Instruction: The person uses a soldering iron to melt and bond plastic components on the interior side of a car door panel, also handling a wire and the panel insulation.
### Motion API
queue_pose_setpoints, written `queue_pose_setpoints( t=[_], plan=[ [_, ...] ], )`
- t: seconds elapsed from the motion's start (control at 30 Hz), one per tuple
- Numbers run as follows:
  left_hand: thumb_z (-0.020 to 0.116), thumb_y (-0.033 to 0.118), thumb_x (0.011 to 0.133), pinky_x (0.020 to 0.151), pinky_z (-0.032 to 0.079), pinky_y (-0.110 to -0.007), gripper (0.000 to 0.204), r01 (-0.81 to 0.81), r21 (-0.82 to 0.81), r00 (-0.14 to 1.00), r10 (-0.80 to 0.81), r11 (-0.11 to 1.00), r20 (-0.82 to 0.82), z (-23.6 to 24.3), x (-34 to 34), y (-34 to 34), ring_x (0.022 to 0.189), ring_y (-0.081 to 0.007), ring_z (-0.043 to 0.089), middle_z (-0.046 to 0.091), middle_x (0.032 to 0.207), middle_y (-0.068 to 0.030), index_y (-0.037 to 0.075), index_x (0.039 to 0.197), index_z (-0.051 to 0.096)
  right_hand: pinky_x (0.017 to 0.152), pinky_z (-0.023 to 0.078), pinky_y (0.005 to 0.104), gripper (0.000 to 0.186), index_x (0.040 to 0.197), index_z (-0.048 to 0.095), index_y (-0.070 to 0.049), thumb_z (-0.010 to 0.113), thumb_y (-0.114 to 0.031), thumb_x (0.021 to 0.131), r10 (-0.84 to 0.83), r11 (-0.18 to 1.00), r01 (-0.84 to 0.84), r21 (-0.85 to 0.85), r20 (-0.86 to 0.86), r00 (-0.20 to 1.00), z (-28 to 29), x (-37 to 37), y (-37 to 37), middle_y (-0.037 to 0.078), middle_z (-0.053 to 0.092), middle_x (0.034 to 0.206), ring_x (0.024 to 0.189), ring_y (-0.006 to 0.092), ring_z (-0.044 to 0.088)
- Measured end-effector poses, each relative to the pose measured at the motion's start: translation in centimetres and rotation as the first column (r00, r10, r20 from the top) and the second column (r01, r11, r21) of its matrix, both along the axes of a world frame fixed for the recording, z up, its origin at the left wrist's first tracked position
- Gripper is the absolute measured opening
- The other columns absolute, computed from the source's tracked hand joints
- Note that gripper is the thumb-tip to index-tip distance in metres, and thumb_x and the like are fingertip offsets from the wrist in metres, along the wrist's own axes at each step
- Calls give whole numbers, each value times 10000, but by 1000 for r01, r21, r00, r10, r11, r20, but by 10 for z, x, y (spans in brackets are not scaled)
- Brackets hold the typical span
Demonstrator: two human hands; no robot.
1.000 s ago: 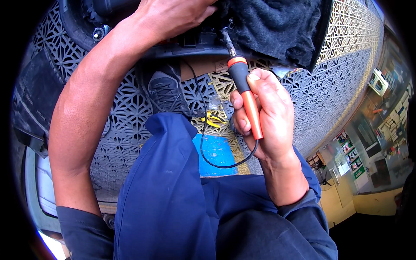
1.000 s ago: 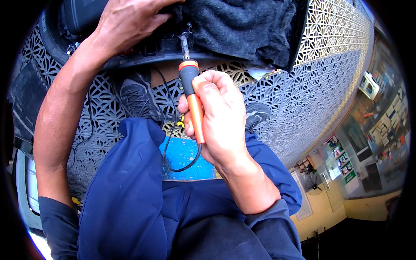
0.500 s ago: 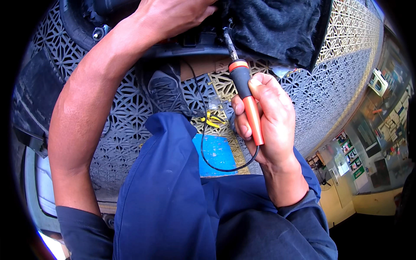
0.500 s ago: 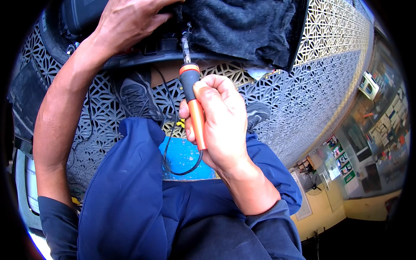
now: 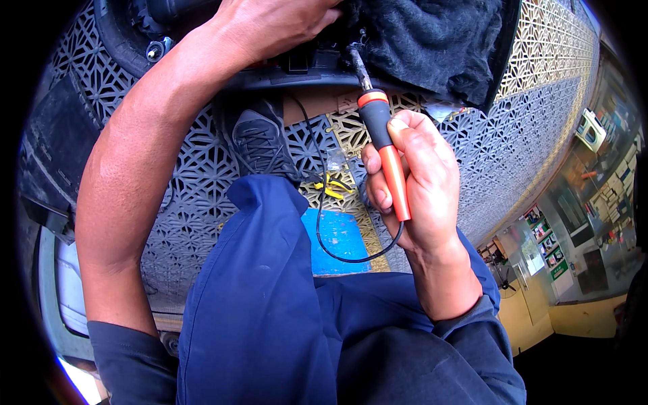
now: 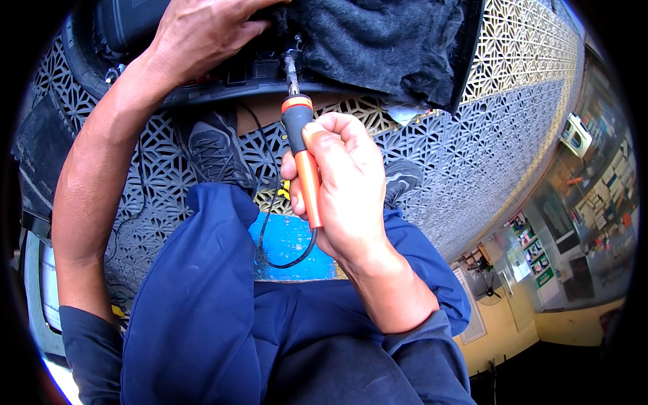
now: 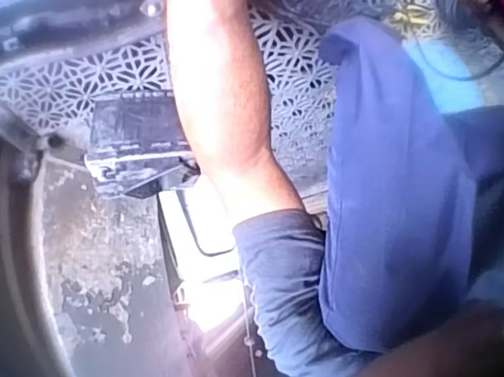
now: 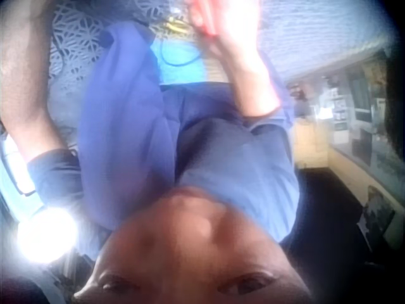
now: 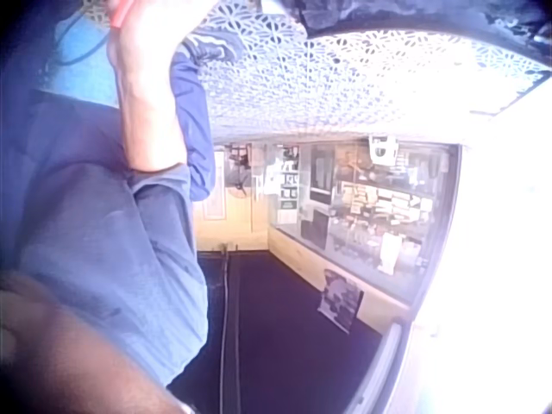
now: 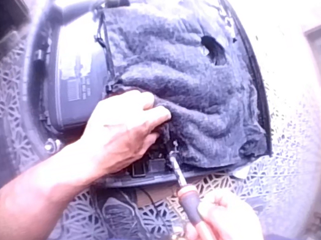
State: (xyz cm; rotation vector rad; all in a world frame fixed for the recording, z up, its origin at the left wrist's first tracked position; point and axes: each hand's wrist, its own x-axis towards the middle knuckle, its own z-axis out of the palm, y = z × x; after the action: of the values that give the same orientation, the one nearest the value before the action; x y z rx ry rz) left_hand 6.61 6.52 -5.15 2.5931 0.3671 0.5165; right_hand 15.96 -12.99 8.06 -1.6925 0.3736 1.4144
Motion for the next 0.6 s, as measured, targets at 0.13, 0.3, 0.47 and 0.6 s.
queue_pose_setpoints(
  t=[0.13,0.3,0.47,0.6],
  plan=[
    [774,132,769,813,561,-392,295,-1,1,1000,1,1000,8,-1,1,-1,917,-273,650,608,917,-80,104,1044,673,400,453,249,167,1120,482,-35,553,-175,1063,-38,998,39,39,-29,999,-2,3,-2,137,653,743,432,143,541],
    [777,128,763,813,561,-390,303,3,8,1000,-3,1000,8,0,0,0,917,-272,650,608,918,-79,104,1047,671,400,456,251,167,1128,482,-44,554,-181,1064,-57,997,59,40,-52,997,-1,6,-7,144,650,752,431,149,540],
    [777,128,762,811,562,-389,303,7,1,1000,-7,1000,0,0,0,0,912,-272,648,607,917,-78,105,1046,673,400,455,253,174,1150,471,-57,552,-186,1066,-41,998,43,51,-41,998,1,11,-13,147,651,756,428,148,536],
    [777,129,762,810,561,-392,307,0,3,1000,0,1000,-4,-1,1,-1,911,-274,647,608,916,-80,102,1051,679,404,447,245,175,1154,470,-60,557,-183,1064,4,999,-2,50,-44,999,-1,15,-18,145,664,758,426,135,533]
  ],
)
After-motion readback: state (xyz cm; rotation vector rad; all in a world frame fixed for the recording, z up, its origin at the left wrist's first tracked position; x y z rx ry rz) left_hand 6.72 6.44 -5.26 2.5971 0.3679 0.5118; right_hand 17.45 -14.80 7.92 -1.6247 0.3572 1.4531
